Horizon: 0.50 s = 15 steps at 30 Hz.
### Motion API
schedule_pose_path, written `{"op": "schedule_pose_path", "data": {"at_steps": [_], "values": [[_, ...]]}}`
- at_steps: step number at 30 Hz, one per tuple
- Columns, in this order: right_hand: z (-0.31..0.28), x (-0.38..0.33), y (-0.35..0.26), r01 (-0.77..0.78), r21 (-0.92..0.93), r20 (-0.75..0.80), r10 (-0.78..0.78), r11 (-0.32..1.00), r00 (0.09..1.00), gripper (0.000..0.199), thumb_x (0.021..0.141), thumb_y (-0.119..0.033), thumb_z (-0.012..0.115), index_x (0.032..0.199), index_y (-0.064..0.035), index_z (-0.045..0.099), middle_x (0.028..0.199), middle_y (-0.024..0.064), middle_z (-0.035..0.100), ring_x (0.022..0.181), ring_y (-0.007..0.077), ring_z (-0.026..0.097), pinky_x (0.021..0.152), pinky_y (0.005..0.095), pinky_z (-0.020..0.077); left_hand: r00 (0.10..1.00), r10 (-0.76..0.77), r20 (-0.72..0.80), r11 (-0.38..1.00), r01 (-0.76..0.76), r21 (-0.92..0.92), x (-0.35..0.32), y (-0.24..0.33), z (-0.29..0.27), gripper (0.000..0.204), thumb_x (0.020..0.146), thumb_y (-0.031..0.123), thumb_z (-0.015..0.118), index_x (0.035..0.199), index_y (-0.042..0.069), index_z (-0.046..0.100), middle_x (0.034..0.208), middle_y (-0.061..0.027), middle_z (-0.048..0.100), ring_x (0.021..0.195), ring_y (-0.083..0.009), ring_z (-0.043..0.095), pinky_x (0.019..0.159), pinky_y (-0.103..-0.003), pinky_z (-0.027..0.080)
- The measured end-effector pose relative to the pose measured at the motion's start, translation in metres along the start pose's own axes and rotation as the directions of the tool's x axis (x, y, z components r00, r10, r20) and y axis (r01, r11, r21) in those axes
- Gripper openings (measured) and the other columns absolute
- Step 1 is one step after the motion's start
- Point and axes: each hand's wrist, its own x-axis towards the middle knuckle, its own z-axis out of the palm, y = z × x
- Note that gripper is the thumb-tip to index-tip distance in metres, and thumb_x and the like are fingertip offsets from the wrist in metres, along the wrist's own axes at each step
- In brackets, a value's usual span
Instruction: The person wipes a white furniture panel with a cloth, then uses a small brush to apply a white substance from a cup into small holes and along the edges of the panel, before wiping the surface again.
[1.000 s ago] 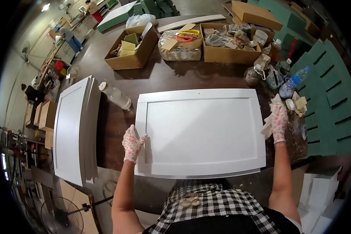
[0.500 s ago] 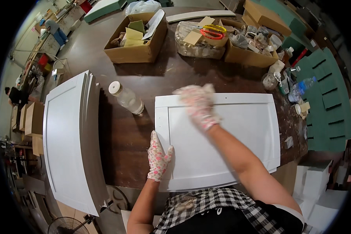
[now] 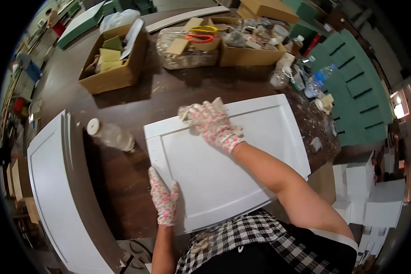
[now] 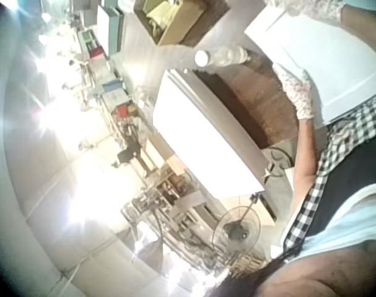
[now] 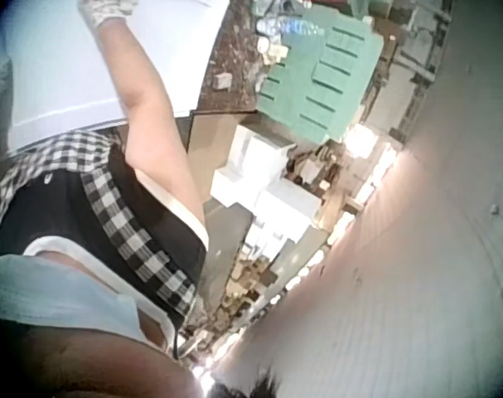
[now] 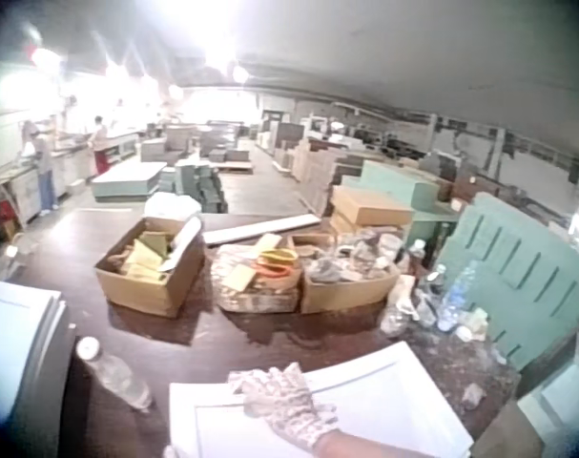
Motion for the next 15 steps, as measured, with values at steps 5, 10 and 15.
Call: {"op": "schedule_pose_path", "data": {"at_steps": [5, 10, 15], "values": [[0.033, -0.094, 0.173, -0.193, -0.176, -0.022, 0.192, 0.965, 0.981, 0.052, 0.095, -0.025, 0.034, 0.146, -0.016, 0.032, 0.153, 0.0062, 0.029, 0.139, 0.0279, 0.029, 0.116, 0.0532, 0.011, 0.992, 0.114, 0.046, 0.981, -0.12, 0.153, 0.003, 0.007, 0.001, 0.07, 0.084, 0.008, 0.06, 0.145, -0.002, 0.026, 0.149, -0.0252, 0.027, 0.139, -0.036, 0.026, 0.114, -0.038, 0.023], [0.002, -0.181, 0.241, -0.271, -0.084, 0.129, 0.28, 0.959, 0.951, 0.049, 0.095, -0.022, 0.04, 0.143, -0.0114, 0.037, 0.151, 0.0072, 0.032, 0.141, 0.0263, 0.025, 0.117, 0.0409, 0.0162, 0.997, 0.049, 0.053, 0.984, -0.057, 0.167, 0.001, 0.008, 0.0, 0.066, 0.09, 0.008, 0.053, 0.148, 0.003, 0.022, 0.151, -0.0201, 0.026, 0.14, -0.0322, 0.026, 0.114, -0.037, 0.021], [-0.031, -0.293, 0.171, -0.121, 0.126, -0.071, 0.131, 0.985, 0.989, 0.043, 0.093, -0.028, 0.047, 0.133, -0.0128, 0.05, 0.14, 0.0072, 0.047, 0.136, 0.0234, 0.035, 0.117, 0.0424, 0.0198, 0.996, 0.088, 0.019, 0.99, -0.089, 0.105, 0.0, -0.01, 0.0, 0.062, 0.091, 0.006, 0.05, 0.147, 0.001, 0.024, 0.152, -0.0182, 0.027, 0.14, -0.0292, 0.026, 0.114, -0.036, 0.022]]}}
